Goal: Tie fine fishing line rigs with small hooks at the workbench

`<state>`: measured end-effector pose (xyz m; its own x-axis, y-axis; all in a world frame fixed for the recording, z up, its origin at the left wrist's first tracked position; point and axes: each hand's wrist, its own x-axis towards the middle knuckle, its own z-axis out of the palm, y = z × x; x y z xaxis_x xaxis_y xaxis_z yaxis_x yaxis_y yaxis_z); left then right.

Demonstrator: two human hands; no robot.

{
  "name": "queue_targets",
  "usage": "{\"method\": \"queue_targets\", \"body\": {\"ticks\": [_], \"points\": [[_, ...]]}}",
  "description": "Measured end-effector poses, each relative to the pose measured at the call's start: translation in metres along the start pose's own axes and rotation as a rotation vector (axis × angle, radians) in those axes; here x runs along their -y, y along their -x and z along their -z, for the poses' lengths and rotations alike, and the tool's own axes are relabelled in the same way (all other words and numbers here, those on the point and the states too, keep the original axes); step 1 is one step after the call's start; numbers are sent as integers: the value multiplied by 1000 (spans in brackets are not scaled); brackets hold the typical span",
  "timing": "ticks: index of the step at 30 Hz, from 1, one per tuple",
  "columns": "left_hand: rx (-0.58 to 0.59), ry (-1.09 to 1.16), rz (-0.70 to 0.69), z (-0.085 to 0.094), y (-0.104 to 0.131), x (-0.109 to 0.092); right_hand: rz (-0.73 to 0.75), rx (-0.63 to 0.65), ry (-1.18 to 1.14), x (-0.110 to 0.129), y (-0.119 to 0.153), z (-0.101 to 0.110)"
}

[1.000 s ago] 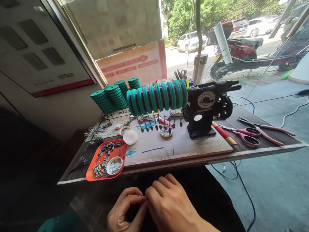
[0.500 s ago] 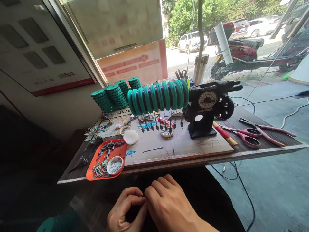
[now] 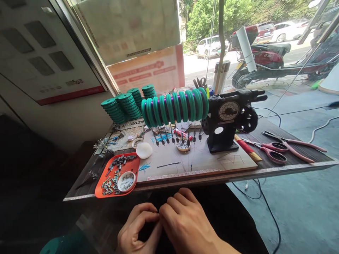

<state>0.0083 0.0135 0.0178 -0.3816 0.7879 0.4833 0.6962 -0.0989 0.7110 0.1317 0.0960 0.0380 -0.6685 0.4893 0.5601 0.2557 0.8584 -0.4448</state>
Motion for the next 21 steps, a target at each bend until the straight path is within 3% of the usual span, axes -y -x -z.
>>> {"method": "queue_targets", "body": {"ticks": [21], "points": [[46,-67,-72,-3,-14,-7,-8,24,29,-8,-10,12]]}}
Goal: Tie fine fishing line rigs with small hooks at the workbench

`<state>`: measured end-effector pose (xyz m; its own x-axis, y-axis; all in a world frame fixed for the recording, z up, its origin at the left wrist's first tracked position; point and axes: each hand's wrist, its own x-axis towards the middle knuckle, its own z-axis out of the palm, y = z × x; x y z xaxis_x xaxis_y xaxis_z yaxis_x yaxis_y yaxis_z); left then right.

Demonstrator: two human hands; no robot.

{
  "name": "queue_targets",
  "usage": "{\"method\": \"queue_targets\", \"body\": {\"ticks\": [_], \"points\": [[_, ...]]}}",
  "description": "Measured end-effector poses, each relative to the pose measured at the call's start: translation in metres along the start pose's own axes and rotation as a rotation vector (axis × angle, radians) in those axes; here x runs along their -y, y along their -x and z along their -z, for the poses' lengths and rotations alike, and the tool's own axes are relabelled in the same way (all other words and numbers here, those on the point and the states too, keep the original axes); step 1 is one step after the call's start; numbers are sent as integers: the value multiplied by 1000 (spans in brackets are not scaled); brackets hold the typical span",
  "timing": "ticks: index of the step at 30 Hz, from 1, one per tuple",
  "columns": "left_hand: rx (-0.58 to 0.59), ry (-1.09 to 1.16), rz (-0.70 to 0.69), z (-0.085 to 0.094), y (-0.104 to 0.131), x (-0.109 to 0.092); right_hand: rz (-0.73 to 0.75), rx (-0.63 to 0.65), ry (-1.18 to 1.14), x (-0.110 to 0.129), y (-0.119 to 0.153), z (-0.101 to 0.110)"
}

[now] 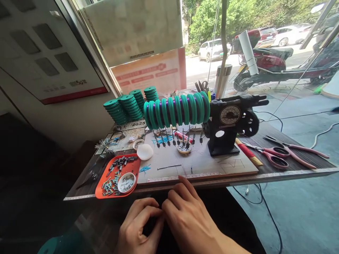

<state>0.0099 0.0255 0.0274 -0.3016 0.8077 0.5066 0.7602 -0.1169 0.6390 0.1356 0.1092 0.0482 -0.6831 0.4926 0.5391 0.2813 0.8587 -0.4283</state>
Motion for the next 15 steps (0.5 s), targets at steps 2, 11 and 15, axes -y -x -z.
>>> {"method": "queue_targets", "body": {"ticks": [2,11,15], "points": [[-3,-8,1,0,-1,-1,-10,-1,-2,0,-1,0],[55,-12,31,4,-7,-3,3,39,14,-2,0,6],[172,-16,36,13,-11,1,9,55,-5,-4,0,10]]}}
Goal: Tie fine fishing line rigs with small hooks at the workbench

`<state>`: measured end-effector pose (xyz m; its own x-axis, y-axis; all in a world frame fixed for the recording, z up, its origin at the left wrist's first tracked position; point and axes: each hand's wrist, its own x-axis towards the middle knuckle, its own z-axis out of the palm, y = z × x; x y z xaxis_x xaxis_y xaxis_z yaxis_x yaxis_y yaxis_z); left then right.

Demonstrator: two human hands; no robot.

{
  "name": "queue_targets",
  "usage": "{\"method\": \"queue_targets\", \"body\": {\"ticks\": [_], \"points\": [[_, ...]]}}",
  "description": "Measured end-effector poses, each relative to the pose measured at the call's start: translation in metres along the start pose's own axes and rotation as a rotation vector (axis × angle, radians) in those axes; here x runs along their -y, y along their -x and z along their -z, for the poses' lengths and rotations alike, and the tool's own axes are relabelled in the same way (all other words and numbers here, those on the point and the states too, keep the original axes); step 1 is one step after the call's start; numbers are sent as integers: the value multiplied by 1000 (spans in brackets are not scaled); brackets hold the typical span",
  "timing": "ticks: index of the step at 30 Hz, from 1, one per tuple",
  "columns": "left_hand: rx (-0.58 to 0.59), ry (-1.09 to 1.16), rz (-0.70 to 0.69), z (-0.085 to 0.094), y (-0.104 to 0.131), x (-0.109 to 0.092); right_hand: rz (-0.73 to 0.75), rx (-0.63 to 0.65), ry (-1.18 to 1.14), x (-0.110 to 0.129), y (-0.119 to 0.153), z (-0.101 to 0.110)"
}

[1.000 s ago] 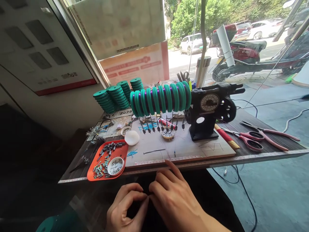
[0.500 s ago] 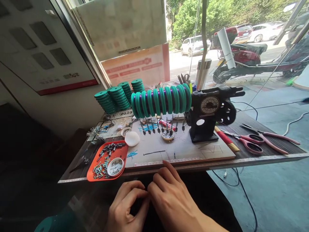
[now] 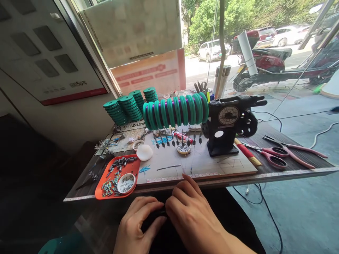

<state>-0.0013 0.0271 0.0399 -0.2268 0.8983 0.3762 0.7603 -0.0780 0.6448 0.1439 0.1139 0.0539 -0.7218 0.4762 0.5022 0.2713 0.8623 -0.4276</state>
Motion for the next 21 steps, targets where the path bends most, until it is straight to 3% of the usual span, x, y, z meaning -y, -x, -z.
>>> {"method": "queue_targets", "body": {"ticks": [4,9,15,21], "points": [[122,-27,-84,5,-3,0,-8,26,-27,0,1,0],[81,-32,-64,3,-3,0,-19,67,-22,0,3,-3],[162,-89,-154,6,-4,2,-28,114,-32,-1,1,-4],[171,-100,-180,7,-6,1,-19,149,-93,-2,1,-2]]}}
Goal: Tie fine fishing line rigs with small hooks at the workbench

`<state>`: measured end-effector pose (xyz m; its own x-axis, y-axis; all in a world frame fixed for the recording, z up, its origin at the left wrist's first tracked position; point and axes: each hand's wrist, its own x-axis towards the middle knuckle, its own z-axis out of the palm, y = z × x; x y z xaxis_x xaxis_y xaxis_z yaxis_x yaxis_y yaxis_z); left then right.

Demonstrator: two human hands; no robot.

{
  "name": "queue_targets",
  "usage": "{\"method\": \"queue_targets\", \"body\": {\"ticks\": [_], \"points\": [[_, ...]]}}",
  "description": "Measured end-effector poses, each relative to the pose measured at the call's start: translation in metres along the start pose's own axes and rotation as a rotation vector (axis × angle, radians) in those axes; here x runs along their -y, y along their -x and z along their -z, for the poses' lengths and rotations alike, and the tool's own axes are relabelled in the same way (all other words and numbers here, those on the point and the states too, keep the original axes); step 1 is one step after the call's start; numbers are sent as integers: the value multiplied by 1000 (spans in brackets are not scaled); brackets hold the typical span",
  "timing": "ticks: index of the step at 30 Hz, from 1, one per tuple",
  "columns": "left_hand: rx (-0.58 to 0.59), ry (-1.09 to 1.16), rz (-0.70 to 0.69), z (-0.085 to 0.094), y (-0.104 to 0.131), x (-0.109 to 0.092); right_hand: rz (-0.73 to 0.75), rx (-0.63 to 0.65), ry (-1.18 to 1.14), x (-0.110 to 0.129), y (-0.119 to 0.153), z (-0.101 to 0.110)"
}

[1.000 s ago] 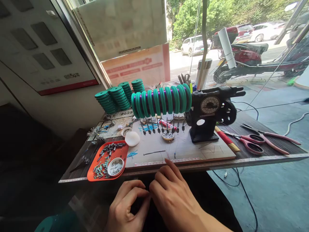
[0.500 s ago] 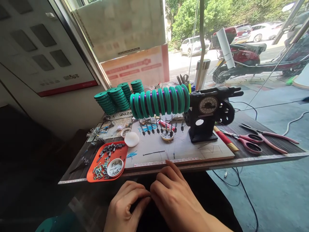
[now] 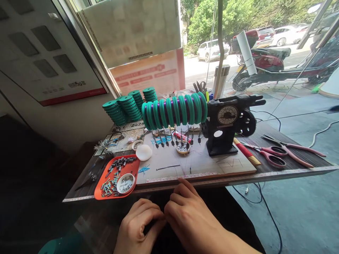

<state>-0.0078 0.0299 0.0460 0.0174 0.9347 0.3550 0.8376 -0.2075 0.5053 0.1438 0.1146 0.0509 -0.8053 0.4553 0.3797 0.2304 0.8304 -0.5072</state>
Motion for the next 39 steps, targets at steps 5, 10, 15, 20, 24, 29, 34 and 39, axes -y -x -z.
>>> {"method": "queue_targets", "body": {"ticks": [5,10,15,20,24,29,34,39], "points": [[1,8,20,-1,0,-3,-11,12,-9,2,0,2],[-29,53,62,-5,1,-3,-12,-13,-7,1,-1,0],[-55,58,127,-8,-1,-4,-11,-33,4,0,-2,-3],[-107,150,240,-10,-8,-12,-75,-15,-80,-3,-2,1],[-178,356,430,-6,-6,-15,-140,-41,-220,-6,-1,7],[-174,441,337,0,4,-5,-142,-55,-266,-6,-1,9],[-230,381,271,-6,8,0,-46,-113,-207,-4,-3,1],[-225,322,268,3,13,4,68,-184,-130,-2,-8,-6]]}}
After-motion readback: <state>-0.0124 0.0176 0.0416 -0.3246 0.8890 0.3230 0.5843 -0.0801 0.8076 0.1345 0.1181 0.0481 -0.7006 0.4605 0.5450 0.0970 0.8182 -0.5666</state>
